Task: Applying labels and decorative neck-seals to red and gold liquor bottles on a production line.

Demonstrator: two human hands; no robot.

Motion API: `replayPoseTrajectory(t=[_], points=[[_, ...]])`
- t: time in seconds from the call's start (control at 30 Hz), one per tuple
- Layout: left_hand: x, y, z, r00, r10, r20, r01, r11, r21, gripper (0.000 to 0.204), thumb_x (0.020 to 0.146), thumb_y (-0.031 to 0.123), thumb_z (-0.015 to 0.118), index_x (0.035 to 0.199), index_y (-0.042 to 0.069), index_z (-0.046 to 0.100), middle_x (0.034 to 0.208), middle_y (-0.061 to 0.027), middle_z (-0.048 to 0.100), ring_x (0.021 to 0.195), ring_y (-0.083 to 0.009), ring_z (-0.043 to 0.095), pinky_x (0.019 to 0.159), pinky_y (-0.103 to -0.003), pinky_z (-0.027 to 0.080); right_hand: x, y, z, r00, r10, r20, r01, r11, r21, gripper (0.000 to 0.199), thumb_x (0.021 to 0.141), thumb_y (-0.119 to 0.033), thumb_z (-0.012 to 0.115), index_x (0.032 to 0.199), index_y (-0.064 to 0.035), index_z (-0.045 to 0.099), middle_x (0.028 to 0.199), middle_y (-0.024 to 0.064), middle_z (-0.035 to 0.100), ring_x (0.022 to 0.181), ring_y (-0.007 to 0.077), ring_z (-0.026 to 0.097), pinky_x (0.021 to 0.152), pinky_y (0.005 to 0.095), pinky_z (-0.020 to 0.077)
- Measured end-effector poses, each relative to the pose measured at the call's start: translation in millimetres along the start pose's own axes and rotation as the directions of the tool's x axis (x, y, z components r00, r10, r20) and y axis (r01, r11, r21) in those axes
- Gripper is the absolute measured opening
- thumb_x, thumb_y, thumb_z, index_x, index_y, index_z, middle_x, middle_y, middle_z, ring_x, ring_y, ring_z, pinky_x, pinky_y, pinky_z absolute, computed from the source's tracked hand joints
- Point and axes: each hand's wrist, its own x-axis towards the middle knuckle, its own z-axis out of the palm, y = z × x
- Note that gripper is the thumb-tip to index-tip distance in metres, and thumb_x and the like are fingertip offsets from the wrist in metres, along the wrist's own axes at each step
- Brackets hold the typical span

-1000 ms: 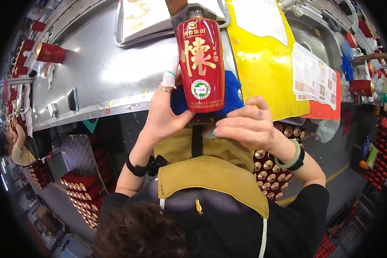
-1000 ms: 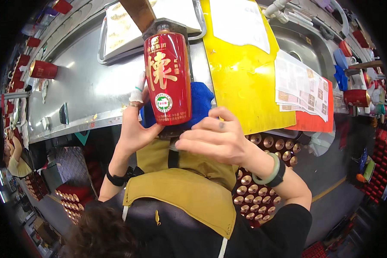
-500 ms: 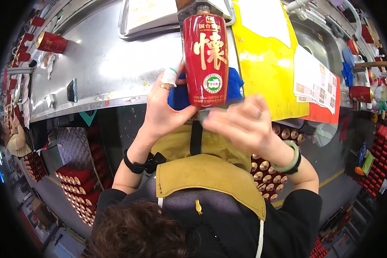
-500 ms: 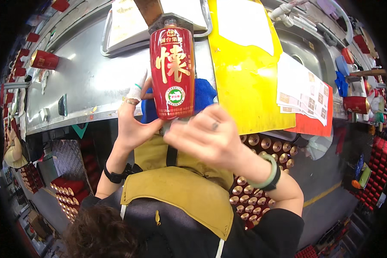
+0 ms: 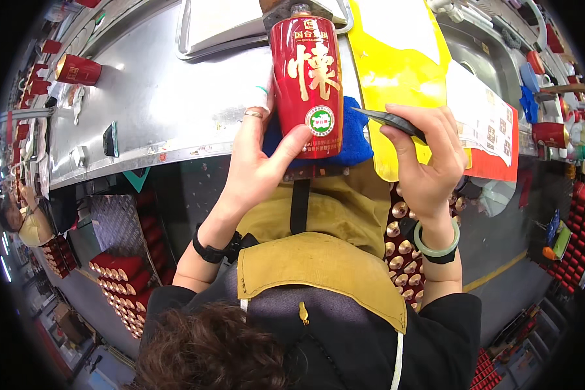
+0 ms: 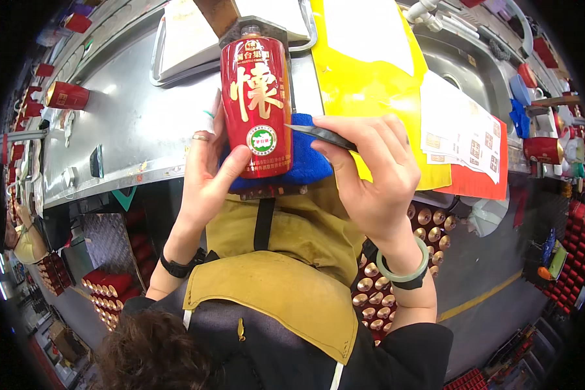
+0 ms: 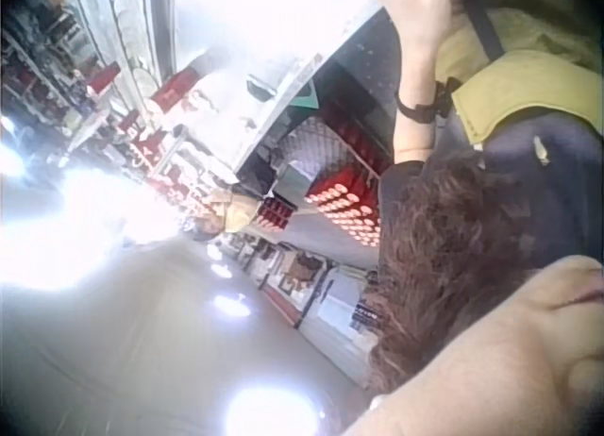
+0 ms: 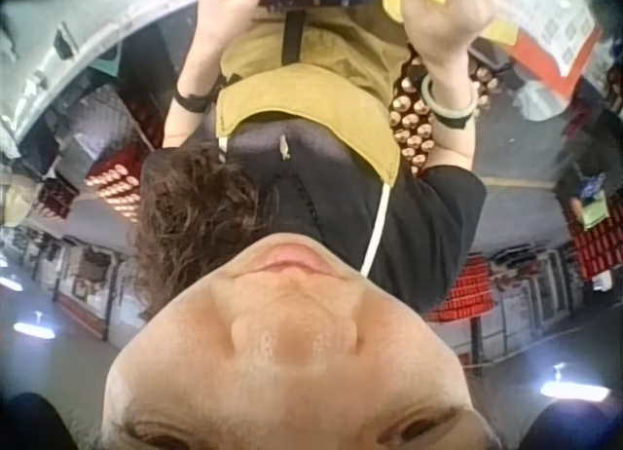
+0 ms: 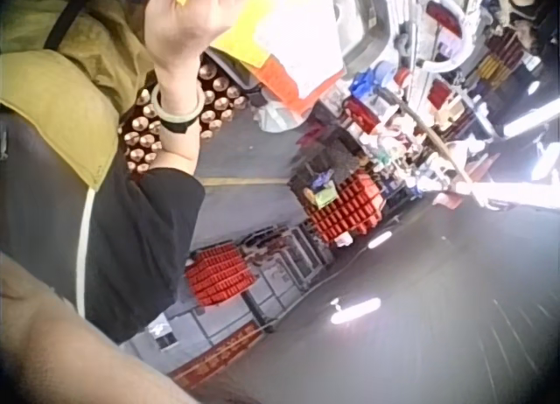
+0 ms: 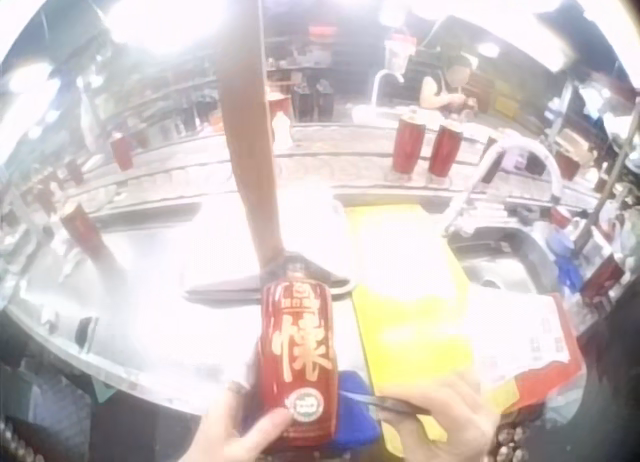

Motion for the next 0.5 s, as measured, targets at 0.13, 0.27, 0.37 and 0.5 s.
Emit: replayPoseTrajectory(t=[0.13,0.27,0.37,0.5], points=[[0.5,1.2,-0.3,0.980,0.184,-0.079,-0.149,0.933,0.327,0.055,0.096,0.018,0.073,0.139,-0.007,0.051,0.129,-0.0191,0.067,0.120,-0.0235,0.063,0.103,-0.037,0.047,-0.9,-3.5,10.2,1.000,0.017,-0.017,-0.016,0.998,0.055,0.027,0.075,-0.001,0.084,0.100,-0.0079,0.077,0.089,0.0045,0.074,0.076,0.0221,0.064,0.072,0.0329,0.0479],[-2.9,-20.2,-4.1,0.962,0.195,-0.191,-0.208,0.977,-0.054,0.061,0.089,0.019,0.079,0.139,-0.005,0.053,0.133,-0.0213,0.064,0.130,-0.0266,0.056,0.118,-0.041,0.033,11.5,2.0,20.2,0.986,-0.164,0.017,0.163,0.986,0.040,0.023,0.073,-0.006,0.080,0.096,-0.0111,0.078,0.093,0.0002,0.075,0.078,0.0192,0.062,0.076,0.0328,0.0454],[-5.9,-30.4,-15.2,0.991,0.134,0.001,-0.125,0.923,0.365,0.068,0.078,0.019,0.086,0.135,-0.004,0.056,0.134,-0.0227,0.063,0.141,-0.0342,0.047,0.124,-0.047,0.026,6.0,-1.3,29.0,0.932,-0.345,0.114,0.353,0.933,-0.063,0.024,0.070,-0.011,0.072,0.093,-0.0126,0.077,0.096,-0.0029,0.073,0.084,0.0165,0.061,0.075,0.0327,0.0451],[-6.6,-38.6,-12.8,0.969,0.240,-0.052,-0.175,0.823,0.541,0.069,0.074,0.017,0.087,0.134,-0.004,0.060,0.135,-0.0217,0.064,0.132,-0.0361,0.058,0.125,-0.050,0.026,1.2,-28.9,24.7,0.835,-0.468,0.290,0.417,0.881,0.222,0.027,0.071,-0.016,0.071,0.097,-0.0123,0.075,0.095,-0.0036,0.071,0.083,0.0163,0.058,0.072,0.0338,0.0459]])
